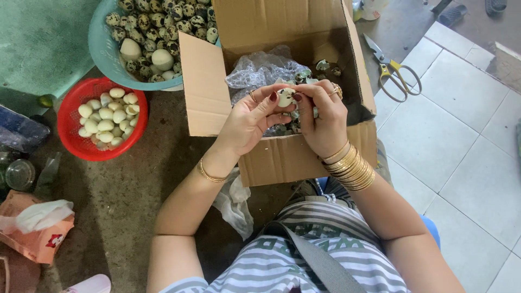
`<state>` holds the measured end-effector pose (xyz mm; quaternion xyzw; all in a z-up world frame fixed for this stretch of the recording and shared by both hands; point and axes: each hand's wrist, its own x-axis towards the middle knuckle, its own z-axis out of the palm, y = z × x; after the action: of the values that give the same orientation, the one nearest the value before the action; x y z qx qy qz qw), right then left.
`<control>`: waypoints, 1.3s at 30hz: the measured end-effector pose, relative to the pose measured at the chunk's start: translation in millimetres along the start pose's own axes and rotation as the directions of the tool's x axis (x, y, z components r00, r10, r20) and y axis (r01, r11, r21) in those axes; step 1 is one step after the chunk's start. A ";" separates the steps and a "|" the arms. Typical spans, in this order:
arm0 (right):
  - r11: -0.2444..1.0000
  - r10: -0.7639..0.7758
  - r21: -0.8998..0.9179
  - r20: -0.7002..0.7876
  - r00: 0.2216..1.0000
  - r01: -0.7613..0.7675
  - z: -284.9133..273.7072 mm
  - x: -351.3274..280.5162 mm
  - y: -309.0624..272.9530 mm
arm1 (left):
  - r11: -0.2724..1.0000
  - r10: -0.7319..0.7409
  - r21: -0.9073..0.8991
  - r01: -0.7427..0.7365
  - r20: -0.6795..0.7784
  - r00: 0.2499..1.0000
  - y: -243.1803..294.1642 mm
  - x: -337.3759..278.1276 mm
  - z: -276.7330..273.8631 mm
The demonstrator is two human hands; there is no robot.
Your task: Peeling quail eggs and placing the peeled eggs into a bowl while discarding shells into a box
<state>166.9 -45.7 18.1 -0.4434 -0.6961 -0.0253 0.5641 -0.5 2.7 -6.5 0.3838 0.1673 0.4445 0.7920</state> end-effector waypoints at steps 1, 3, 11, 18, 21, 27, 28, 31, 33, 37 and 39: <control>1.000 0.000 0.001 0.000 1.000 0.000 -0.4 -0.8 1.9 | 1.000 0.000 0.000 0.000 -0.001 1.000 1.8 -0.6 0.7; 1.000 -0.005 -0.017 0.025 1.000 0.006 -1.2 -2.5 5.6 | 1.000 -0.015 0.002 0.015 -0.002 1.000 5.2 -2.0 2.0; 0.998 0.007 -0.062 0.088 0.996 -0.001 -8.8 1.3 8.7 | 0.997 -0.072 0.018 0.073 -0.020 0.997 13.2 0.4 -3.9; 0.941 0.034 -0.335 0.228 0.973 0.046 -19.8 3.6 27.8 | 0.995 -0.068 -0.073 0.067 -0.013 0.998 35.6 -4.4 -11.5; 0.940 0.137 -0.340 0.286 0.948 -0.033 -24.7 -0.2 19.9 | 0.977 0.036 -0.211 -0.009 0.124 0.992 107.9 -25.2 -20.8; 0.970 0.023 -0.240 0.271 0.962 0.044 -34.5 -9.6 29.1 | 0.350 0.694 0.925 -0.149 -0.149 0.704 202.4 -92.5 -84.3; 0.971 0.018 -0.234 0.276 0.961 0.049 -34.3 -13.6 33.7 | 0.349 0.698 0.926 -0.146 -0.153 0.699 205.2 -97.1 -114.5; 0.934 0.021 -0.347 0.283 0.959 0.081 -35.3 -19.9 41.9 | -0.136 0.816 0.977 0.166 0.016 0.578 208.8 -101.2 -192.7; 0.957 0.023 -0.284 0.293 0.956 0.064 -34.2 -17.7 38.3 | -0.192 0.782 0.863 0.468 -0.154 0.604 205.7 -97.5 -229.5; 0.986 -0.027 -0.151 0.289 0.957 0.073 -31.1 -1.3 12.1 | -0.194 0.830 0.858 0.475 -0.114 0.546 192.9 -40.4 -203.4; 0.992 0.053 -0.125 0.312 0.949 -0.014 -31.9 -4.4 11.2 | -0.198 0.738 0.914 0.353 -0.098 0.667 184.8 -2.6 -197.1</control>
<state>198.3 -58.6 21.0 -0.4870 -0.7665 0.0130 0.4185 -227.8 148.4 5.1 0.6637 0.6372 0.3912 -0.0207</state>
